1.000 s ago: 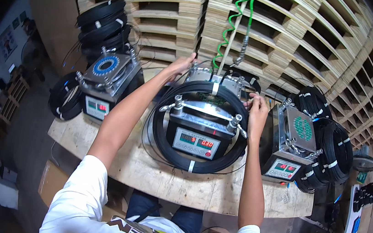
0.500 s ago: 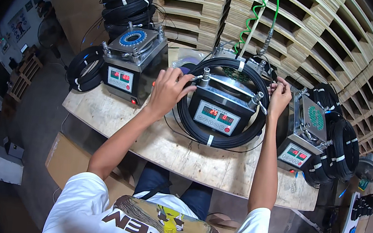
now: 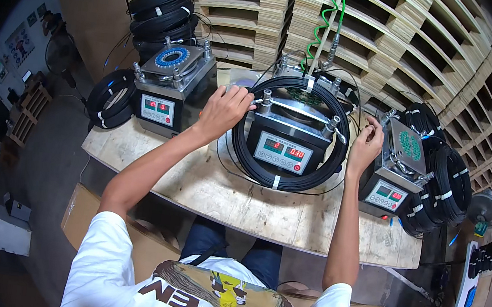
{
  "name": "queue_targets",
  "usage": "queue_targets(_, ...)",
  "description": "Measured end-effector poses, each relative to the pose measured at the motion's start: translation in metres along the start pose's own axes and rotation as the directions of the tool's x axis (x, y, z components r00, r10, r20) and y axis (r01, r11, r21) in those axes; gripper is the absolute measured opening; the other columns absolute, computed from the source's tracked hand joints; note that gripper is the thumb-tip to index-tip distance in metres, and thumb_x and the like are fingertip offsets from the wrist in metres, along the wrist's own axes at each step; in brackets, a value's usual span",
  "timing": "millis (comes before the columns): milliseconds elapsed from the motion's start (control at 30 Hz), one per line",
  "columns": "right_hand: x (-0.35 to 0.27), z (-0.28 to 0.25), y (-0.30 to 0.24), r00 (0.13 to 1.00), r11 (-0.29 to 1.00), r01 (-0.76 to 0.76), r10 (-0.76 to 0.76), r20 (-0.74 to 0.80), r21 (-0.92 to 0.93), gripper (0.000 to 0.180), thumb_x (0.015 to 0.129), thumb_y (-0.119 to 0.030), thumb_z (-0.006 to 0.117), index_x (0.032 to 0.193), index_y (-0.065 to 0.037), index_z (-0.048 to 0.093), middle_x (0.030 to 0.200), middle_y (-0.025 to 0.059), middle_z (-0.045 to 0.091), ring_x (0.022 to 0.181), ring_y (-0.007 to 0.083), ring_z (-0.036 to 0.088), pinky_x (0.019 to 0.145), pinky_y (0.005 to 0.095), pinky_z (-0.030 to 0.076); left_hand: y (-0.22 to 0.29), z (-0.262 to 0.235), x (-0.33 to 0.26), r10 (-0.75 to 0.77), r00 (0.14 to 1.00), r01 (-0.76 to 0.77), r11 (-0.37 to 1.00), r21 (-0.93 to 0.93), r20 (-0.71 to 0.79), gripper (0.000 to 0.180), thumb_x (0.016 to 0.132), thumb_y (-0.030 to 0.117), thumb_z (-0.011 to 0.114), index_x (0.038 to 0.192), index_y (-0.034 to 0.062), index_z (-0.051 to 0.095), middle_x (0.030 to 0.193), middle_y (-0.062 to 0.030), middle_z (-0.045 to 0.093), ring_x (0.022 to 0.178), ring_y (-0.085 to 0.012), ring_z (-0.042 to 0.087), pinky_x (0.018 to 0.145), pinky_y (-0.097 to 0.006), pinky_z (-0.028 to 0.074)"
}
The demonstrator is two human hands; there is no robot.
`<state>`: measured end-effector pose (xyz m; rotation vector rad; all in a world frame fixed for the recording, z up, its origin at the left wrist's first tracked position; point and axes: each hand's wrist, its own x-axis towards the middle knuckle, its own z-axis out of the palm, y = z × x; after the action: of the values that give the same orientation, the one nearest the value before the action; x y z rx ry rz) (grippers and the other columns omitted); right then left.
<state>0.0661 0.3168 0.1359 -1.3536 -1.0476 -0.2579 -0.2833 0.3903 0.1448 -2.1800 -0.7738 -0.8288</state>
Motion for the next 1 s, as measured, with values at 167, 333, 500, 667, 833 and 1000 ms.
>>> queue_targets(167, -0.021, -0.008, -0.027, 0.994, 0.991, 0.094, -0.088, 0.064, -0.095, 0.023, 0.096, -0.002, 0.049, 0.112, 0.001, 0.065, 0.102, 0.0154, 0.063, 0.092, 0.0271, 0.063, 0.081, 0.037, 0.049, -0.011, 0.0, 0.004, 0.081, 0.993, -0.08, 0.997, -0.008, 0.081, 0.022, 0.094, 0.032, 0.06, 0.085, 0.0121, 0.06, 0.084, -0.0022, 0.053, 0.085, -0.0162, 0.056, 0.07, -0.031, 0.042)
queue_targets(333, -0.04, -0.009, -0.042, 0.988, 0.995, 0.083, -0.076, 0.131, -0.051, 0.021, 0.097, -0.003, 0.05, 0.113, 0.001, 0.063, 0.099, 0.0157, 0.064, 0.083, 0.0247, 0.062, 0.076, 0.0357, 0.049, -0.013, -0.006, 0.013, 0.066, 0.993, -0.06, 0.996, -0.065, 0.094, 0.027, 0.093, 0.036, 0.062, 0.081, 0.0116, 0.058, 0.082, -0.0029, 0.052, 0.084, -0.0178, 0.057, 0.066, -0.031, 0.045)
queue_targets(500, -0.043, 0.001, -0.029, 0.976, 0.999, 0.042, -0.039, 0.217, -0.01, 0.014, 0.099, -0.01, 0.057, 0.105, 0.002, 0.061, 0.079, 0.0096, 0.059, 0.066, 0.0157, 0.051, 0.061, 0.0324, 0.043, 0.002, -0.006, 0.014, -0.116, 0.988, 0.136, 0.962, -0.236, 0.096, 0.037, 0.096, 0.035, 0.061, 0.074, 0.0048, 0.063, 0.089, -0.0082, 0.053, 0.092, -0.024, 0.056, 0.072, -0.034, 0.047)
queue_targets(667, -0.047, 0.002, -0.023, 0.979, 0.997, -0.042, 0.028, 0.201, 0.067, 0.016, 0.097, -0.013, 0.065, 0.092, 0.0, 0.057, 0.065, -0.0001, 0.045, 0.058, 0.0074, 0.036, 0.051, 0.0272, 0.031, 0.031, -0.013, 0.001, -0.314, 0.864, 0.501, 0.605, -0.619, 0.393, 0.023, 0.089, 0.038, 0.071, 0.086, 0.0174, 0.08, 0.134, -0.0139, 0.043, 0.126, -0.0362, 0.034, 0.107, -0.053, 0.021)
queue_targets(833, -0.045, 0.0, -0.02, 0.971, 0.997, -0.046, 0.031, 0.236, 0.059, 0.018, 0.097, -0.014, 0.067, 0.091, 0.001, 0.058, 0.065, 0.0002, 0.043, 0.059, 0.0077, 0.036, 0.051, 0.0274, 0.031, 0.049, -0.011, 0.015, -0.376, 0.902, 0.428, 0.719, -0.548, 0.211, 0.022, 0.084, 0.037, 0.075, 0.086, 0.0153, 0.079, 0.15, -0.0131, 0.037, 0.136, -0.0385, 0.028, 0.109, -0.054, 0.02)
queue_targets(1000, -0.044, -0.009, -0.025, 0.965, 1.0, -0.022, 0.017, 0.263, 0.015, 0.018, 0.097, -0.014, 0.065, 0.095, 0.003, 0.059, 0.066, 0.0086, 0.053, 0.058, 0.0147, 0.045, 0.053, 0.0309, 0.039, 0.065, -0.003, 0.039, -0.423, 0.896, 0.442, 0.816, -0.373, 0.136, 0.029, 0.083, 0.04, 0.075, 0.084, 0.0118, 0.079, 0.147, -0.0149, 0.041, 0.134, -0.0418, 0.033, 0.109, -0.058, 0.021)
